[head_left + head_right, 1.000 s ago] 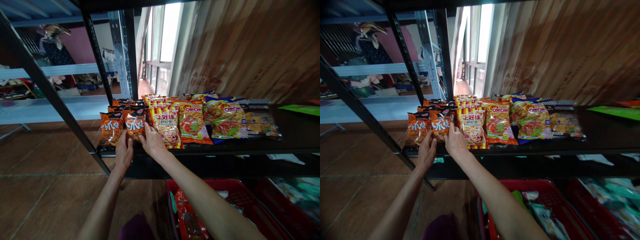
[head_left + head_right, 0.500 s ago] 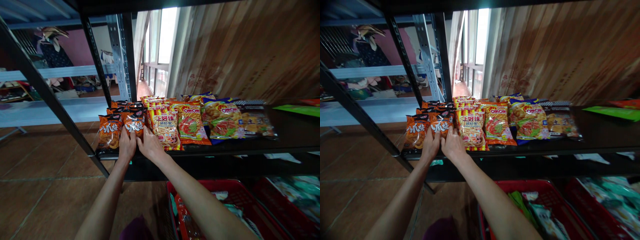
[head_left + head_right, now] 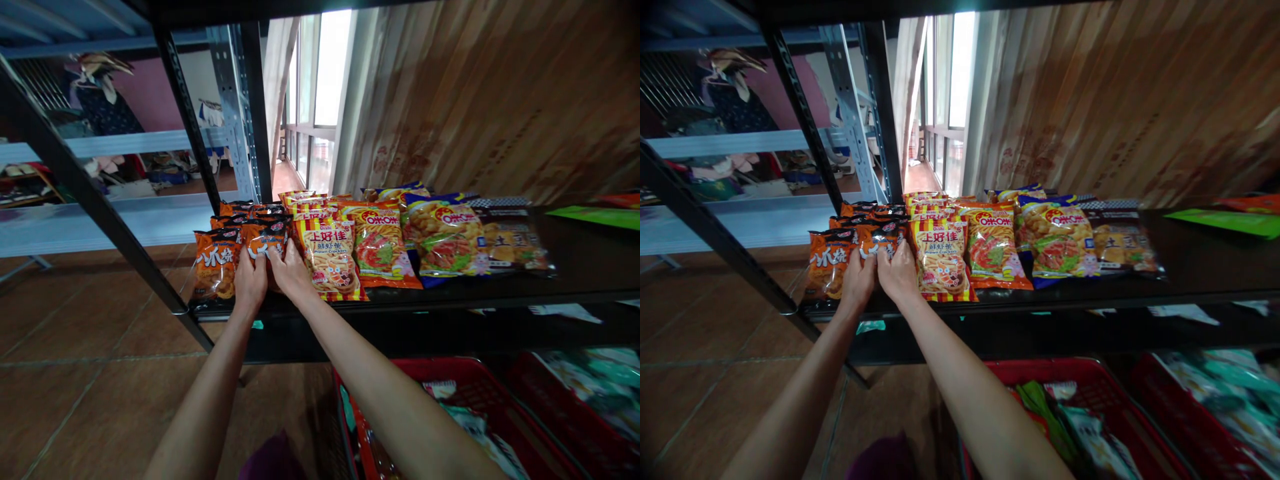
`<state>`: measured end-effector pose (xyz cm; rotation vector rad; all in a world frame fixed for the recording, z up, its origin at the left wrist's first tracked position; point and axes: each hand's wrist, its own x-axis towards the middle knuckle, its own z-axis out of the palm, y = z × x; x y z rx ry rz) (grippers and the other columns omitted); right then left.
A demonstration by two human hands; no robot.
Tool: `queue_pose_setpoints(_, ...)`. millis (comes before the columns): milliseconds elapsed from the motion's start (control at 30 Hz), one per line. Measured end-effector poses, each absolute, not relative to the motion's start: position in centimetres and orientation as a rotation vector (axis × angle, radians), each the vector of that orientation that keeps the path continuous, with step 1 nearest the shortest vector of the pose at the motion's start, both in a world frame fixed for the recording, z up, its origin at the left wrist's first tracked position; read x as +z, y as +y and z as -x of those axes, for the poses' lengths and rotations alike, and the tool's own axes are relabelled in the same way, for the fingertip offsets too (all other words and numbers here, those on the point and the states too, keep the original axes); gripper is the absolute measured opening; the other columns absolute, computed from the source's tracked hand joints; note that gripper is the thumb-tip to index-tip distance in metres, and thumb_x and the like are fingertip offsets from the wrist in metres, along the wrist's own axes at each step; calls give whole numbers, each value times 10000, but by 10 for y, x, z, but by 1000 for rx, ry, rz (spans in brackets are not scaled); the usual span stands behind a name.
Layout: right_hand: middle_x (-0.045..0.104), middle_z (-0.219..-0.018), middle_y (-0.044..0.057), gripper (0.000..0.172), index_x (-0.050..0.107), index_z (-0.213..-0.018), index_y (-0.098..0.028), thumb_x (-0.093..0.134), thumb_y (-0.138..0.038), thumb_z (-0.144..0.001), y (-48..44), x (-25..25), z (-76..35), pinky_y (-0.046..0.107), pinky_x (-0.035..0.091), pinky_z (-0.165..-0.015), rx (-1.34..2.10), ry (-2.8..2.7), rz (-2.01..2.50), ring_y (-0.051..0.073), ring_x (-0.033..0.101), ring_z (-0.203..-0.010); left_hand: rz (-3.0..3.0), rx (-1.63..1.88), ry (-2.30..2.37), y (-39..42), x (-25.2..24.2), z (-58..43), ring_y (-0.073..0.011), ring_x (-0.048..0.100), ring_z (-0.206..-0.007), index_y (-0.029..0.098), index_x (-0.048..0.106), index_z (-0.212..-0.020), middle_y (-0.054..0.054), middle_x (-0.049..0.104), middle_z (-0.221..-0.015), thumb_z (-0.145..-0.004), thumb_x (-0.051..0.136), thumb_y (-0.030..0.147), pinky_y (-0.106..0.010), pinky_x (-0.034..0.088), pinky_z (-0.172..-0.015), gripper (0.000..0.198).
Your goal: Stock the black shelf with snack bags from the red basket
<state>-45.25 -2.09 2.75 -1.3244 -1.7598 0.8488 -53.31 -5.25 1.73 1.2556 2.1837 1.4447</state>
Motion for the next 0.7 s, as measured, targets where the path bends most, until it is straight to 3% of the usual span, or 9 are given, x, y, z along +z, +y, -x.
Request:
queue_pose_setpoints(233,421,-1438,205,665,312,-1426,-78,417,-451,-886,-6,27,461,406,304,-1097,941,-1694,1270,262,383,-1354,-1237,1427,2173,-50,15,535,-310,538,-1210,185,488,-1271,-148,583,-1306,-897,385,400,-469,401,-1002,444)
queue_pose_setpoints(700,612,-1264,87,551,409,-1380,-224,449,-474,-890,-4,26,454,369,416,-995,983,-1709,1211,224,569,-1172,-1274,1490,2229,-54,10,533,-298,594,-1119,190,505,-1257,-139,639,-1209,-880,424,420,-445,446,-948,449)
